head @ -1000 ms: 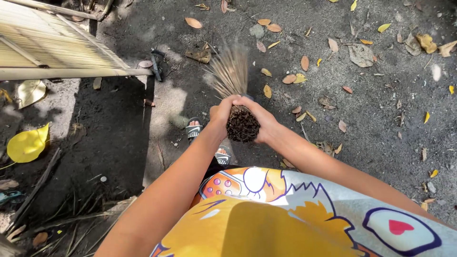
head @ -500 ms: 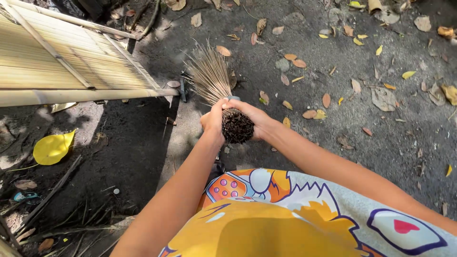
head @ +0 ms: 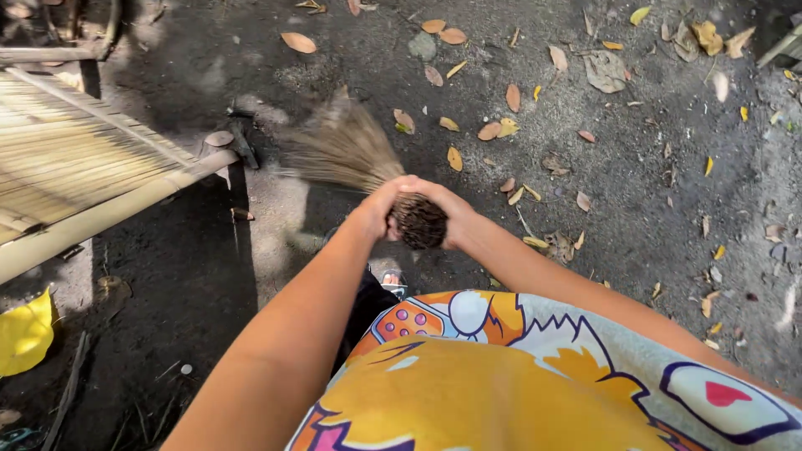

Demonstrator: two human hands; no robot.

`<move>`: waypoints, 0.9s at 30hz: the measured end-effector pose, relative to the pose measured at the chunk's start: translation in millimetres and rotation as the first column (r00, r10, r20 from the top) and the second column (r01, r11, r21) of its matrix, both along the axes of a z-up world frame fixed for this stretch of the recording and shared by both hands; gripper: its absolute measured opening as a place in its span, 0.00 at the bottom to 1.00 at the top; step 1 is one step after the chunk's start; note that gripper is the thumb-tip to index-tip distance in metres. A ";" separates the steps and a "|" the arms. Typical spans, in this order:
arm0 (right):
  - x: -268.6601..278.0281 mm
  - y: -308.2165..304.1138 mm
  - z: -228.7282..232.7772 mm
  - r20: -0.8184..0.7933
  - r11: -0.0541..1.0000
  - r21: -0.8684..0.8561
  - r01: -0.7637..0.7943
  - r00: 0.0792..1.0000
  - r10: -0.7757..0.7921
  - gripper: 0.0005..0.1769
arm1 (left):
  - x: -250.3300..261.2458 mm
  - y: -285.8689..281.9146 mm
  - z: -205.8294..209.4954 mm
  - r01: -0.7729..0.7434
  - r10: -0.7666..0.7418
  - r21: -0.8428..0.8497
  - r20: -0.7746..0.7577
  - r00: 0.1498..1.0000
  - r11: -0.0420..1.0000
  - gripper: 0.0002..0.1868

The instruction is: The recorder is sweeping the ground with a stick broom outdoors.

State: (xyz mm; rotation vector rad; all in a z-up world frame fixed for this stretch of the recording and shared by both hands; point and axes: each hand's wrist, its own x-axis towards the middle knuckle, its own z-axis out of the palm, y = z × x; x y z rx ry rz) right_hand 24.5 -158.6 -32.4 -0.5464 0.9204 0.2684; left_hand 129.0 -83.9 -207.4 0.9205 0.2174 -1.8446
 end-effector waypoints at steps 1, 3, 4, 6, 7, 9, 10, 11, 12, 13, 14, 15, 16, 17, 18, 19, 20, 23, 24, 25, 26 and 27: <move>-11.0 -3.5 6.9 -0.008 1.000 0.006 0.006 1.000 -0.006 0.18 | -10.5 -9.6 4.8 0.006 -0.006 0.006 -0.008 1.000 1.000 0.25; -29.3 -13.5 23.8 -0.074 0.996 -0.033 0.083 0.994 -0.085 0.20 | -27.2 -31.8 17.7 0.133 -0.133 0.008 -0.050 0.990 0.991 0.27; -29.4 -10.5 30.8 -0.075 0.996 -0.032 0.081 0.994 -0.084 0.20 | -28.0 -30.2 52.1 0.132 -0.132 0.008 -0.051 0.990 0.991 0.27; -15.0 -11.3 42.9 -0.177 0.972 -0.158 0.174 0.963 -0.201 0.17 | -13.8 -32.5 121.0 -0.015 0.011 -0.044 -0.075 0.997 0.999 0.16; -1.2 -9.4 48.4 -0.171 0.976 -0.151 0.158 0.968 -0.183 0.17 | 1.8 -28.9 137.5 -0.032 0.029 -0.038 -0.067 0.997 0.999 0.16; 22.6 -1.3 57.8 -0.162 0.957 -0.189 0.220 0.954 -0.251 0.16 | 28.5 -17.8 168.4 0.036 -0.036 -0.080 0.001 0.999 0.996 0.18; 33.4 9.5 60.8 -0.164 0.962 -0.179 0.206 0.958 -0.235 0.16 | 35.7 -10.7 145.1 0.021 -0.021 -0.069 0.001 1.000 0.997 0.18; 47.1 15.7 65.2 -0.148 0.966 -0.174 0.190 0.965 -0.216 0.17 | 46.9 -8.5 123.7 -0.061 0.045 -0.189 -0.091 0.995 0.980 0.16; 60.0 21.7 69.9 -0.133 0.970 -0.168 0.174 0.971 -0.197 0.19 | 57.9 -6.5 102.4 -0.151 0.097 -0.300 -0.187 0.978 0.942 0.14; 68.4 20.0 67.7 -0.125 0.974 -0.166 0.155 0.976 -0.177 0.19 | 67.7 1.6 116.6 -0.167 0.117 -0.301 -0.179 0.977 0.939 0.14; 76.6 18.9 65.1 -0.085 0.981 -0.155 0.117 0.988 -0.131 0.20 | 76.5 10.2 130.5 -0.219 0.213 -0.225 -0.049 0.976 0.949 0.16; 80.6 23.5 61.8 -0.057 0.988 -0.135 0.071 0.995 -0.079 0.21 | 79.2 26.2 143.3 -0.288 0.301 -0.141 0.079 0.950 0.947 0.21; 86.0 21.0 56.1 -0.061 0.991 -0.123 0.045 0.997 -0.053 0.21 | 82.4 34.6 154.1 -0.313 0.324 -0.128 0.080 0.943 0.941 0.21; 92.8 19.5 50.1 -0.004 0.996 -0.079 -0.027 1.000 0.027 0.21 | 87.1 43.4 165.2 -0.383 0.385 -0.046 0.174 0.906 0.923 0.23; 99.9 17.3 43.9 0.056 0.994 -0.039 -0.101 0.993 0.103 0.21 | 91.6 51.2 176.5 -0.455 0.431 0.030 0.270 0.861 0.890 0.25; 114.6 17.5 45.3 0.065 0.993 -0.034 -0.113 0.991 0.115 0.21 | 99.4 56.2 182.1 -0.466 0.440 0.032 0.279 0.853 0.884 0.25; 129.0 16.3 46.5 0.047 0.979 -0.038 -0.200 0.978 0.202 0.22 | 106.8 59.7 187.6 -0.492 0.428 0.116 0.349 0.833 0.863 0.24; 164.3 6.6 22.7 0.039 0.944 -0.005 -0.331 0.943 0.330 0.23 | 134.4 62.8 182.9 -0.472 0.360 0.223 0.404 0.841 0.853 0.24; 173.6 6.2 8.3 0.052 0.926 0.028 -0.375 0.926 0.374 0.23 | 143.2 66.6 176.5 -0.424 0.312 0.246 0.391 0.866 0.871 0.26; 176.8 14.5 -2.3 0.049 0.928 0.042 -0.370 0.929 0.368 0.23 | 151.1 75.0 141.3 -0.418 0.302 0.260 0.388 0.871 0.871 0.26; 180.6 22.5 -12.4 0.092 0.922 0.110 -0.371 0.927 0.363 0.21 | 159.1 83.6 106.3 -0.395 0.291 0.278 0.350 0.890 0.876 0.26; 188.3 20.3 -19.4 0.137 0.917 0.158 -0.365 0.928 0.346 0.19 | 172.9 80.3 73.0 -0.366 0.277 0.275 0.313 0.908 0.889 0.28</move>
